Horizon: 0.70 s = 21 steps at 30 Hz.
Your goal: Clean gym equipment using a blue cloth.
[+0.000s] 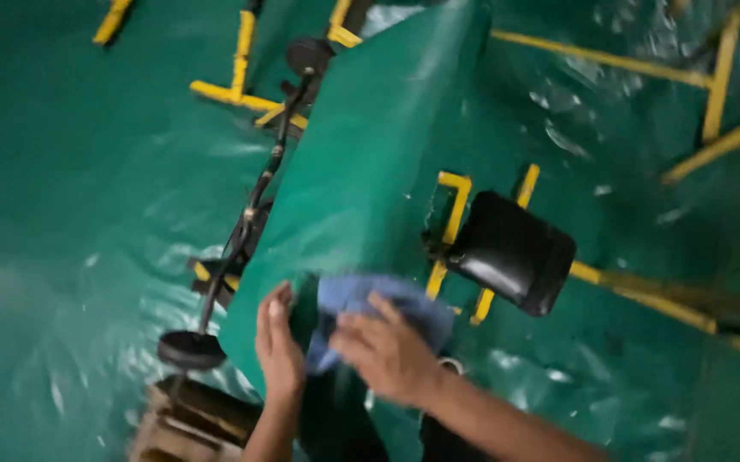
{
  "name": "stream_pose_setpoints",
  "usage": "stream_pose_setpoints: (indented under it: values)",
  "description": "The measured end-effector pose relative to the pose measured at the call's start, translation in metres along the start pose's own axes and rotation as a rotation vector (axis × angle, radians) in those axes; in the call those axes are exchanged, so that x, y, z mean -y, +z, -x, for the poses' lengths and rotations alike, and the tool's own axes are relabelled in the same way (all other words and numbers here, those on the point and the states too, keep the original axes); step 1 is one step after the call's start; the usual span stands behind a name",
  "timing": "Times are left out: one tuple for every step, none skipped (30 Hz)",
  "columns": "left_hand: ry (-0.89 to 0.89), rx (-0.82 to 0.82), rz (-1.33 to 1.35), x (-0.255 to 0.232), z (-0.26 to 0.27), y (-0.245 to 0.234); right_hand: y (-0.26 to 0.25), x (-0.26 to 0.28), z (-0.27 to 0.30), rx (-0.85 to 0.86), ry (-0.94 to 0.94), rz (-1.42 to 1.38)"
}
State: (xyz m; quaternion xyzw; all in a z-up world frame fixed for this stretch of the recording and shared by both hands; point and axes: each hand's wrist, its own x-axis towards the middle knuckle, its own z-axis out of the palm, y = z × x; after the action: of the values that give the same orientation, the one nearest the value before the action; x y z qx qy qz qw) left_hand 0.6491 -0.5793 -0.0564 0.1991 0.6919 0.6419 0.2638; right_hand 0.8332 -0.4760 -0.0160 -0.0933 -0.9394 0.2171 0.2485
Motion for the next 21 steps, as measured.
stream_pose_setpoints:
  values:
    - [-0.009, -0.034, 0.001, -0.005, 0.023, 0.001, -0.004, 0.009, 0.016, 0.020, -0.022, -0.020]
    - [-0.022, -0.042, 0.015, -0.010, 0.044, 0.001, -0.008, 0.019, 0.031, 0.062, 0.038, -0.227]
    - [-0.030, -0.038, 0.030, -0.014, 0.061, 0.002, -0.010, 0.028, 0.045, 0.102, 0.107, -0.426]
    - [-0.035, -0.060, 0.031, -0.021, 0.078, 0.004, 0.011, 0.001, 0.076, 0.118, 0.095, -0.437]
    - [-0.055, -0.014, 0.095, -0.029, 0.087, 0.006, 0.032, -0.030, 0.100, 0.075, 0.439, -0.680]
    - [-0.073, 0.033, 0.160, -0.037, 0.095, 0.006, 0.055, -0.062, 0.121, 0.035, 0.793, -0.911]
    - [-0.074, 0.009, 0.163, -0.046, 0.103, 0.009, 0.046, -0.085, 0.132, 0.058, 0.782, -0.915]
    - [0.000, 0.012, -0.020, -0.054, 0.111, 0.010, 0.048, -0.098, 0.135, 0.042, 0.772, -0.910]
    - [0.071, 0.017, -0.210, -0.063, 0.115, 0.008, 0.061, -0.094, 0.134, 0.022, 0.761, -0.911]
    - [0.069, -0.005, -0.214, -0.071, 0.123, 0.007, 0.050, -0.089, 0.113, 0.002, 0.749, -0.912]
    - [0.183, 0.002, -0.337, -0.078, 0.124, 0.007, 0.039, -0.088, 0.089, -0.033, 0.738, -0.907]
    - [0.295, 0.009, -0.461, -0.085, 0.125, 0.008, 0.027, -0.087, 0.065, -0.068, 0.726, -0.902]
    - [0.296, -0.001, -0.464, -0.084, 0.126, 0.008, 0.010, -0.081, 0.043, -0.100, 0.718, -0.898]
    - [0.290, 0.010, -0.361, -0.081, 0.127, 0.008, -0.004, -0.068, 0.022, -0.132, 0.710, -0.895]
    - [0.276, 0.025, -0.259, -0.078, 0.132, 0.008, -0.016, -0.047, 0.004, -0.163, 0.711, -0.894]
    - [0.271, 0.020, -0.265, -0.081, 0.130, 0.009, -0.020, -0.022, -0.003, -0.157, 0.712, -0.901]
    - [0.330, 0.009, -0.548, -0.086, 0.125, 0.011, -0.024, 0.002, -0.014, -0.213, 0.556, -0.650]
    - [0.384, -0.002, -0.832, -0.090, 0.120, 0.012, -0.028, 0.025, -0.024, -0.265, 0.397, -0.402]
    - [0.387, -0.013, -0.834, -0.070, 0.116, 0.005, -0.013, 0.034, -0.016, -0.264, 0.387, -0.405]
    - [0.290, 0.018, -0.729, -0.049, 0.112, -0.003, 0.003, 0.042, -0.008, -0.132, 0.251, -0.165]
    - [0.185, 0.054, -0.620, -0.029, 0.112, -0.010, 0.017, 0.052, 0.004, 0.008, 0.120, 0.073]
